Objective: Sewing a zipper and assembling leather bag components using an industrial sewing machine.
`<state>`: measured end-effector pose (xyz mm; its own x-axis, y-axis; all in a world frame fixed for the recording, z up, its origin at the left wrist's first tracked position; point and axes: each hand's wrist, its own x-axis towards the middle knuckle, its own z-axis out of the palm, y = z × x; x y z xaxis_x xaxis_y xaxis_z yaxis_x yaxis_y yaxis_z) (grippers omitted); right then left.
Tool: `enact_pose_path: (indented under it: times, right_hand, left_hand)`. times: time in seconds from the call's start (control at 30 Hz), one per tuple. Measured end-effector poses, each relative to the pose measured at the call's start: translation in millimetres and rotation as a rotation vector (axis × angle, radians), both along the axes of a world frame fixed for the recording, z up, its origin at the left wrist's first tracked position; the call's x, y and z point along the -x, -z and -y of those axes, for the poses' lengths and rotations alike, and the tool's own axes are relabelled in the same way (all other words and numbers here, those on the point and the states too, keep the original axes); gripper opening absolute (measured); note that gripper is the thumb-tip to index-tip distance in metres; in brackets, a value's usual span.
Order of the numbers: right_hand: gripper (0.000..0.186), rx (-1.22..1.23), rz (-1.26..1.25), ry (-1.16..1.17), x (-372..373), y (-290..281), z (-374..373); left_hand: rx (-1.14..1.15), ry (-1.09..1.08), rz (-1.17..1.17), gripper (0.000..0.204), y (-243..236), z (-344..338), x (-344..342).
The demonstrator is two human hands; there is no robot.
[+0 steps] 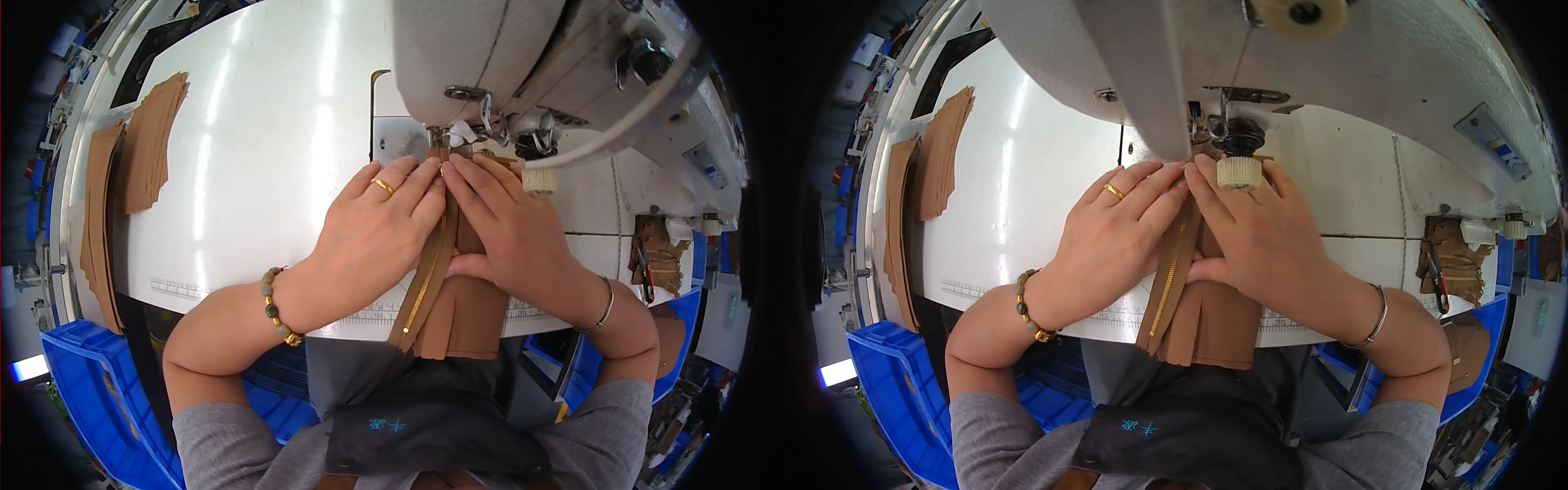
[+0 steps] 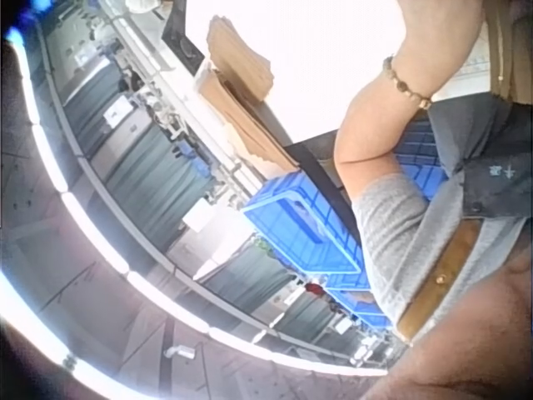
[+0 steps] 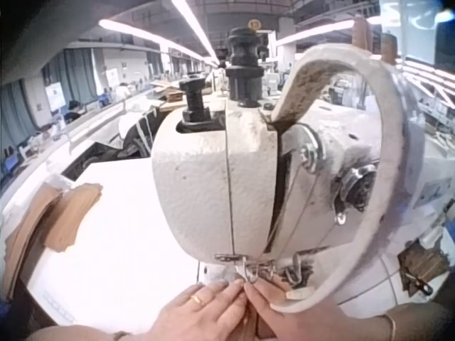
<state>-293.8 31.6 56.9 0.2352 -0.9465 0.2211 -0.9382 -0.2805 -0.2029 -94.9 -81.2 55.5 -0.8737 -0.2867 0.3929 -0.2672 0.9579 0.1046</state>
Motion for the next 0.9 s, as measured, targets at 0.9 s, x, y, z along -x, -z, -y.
enact_pose_path:
  times: [0.9]
  right_hand:
    - [0.074, 0.114, -0.113, -0.06, 1, -11, -7]
  left_hand:
    - [0.193, 0.06, 0.018, 0.046, 5, 0, -6]
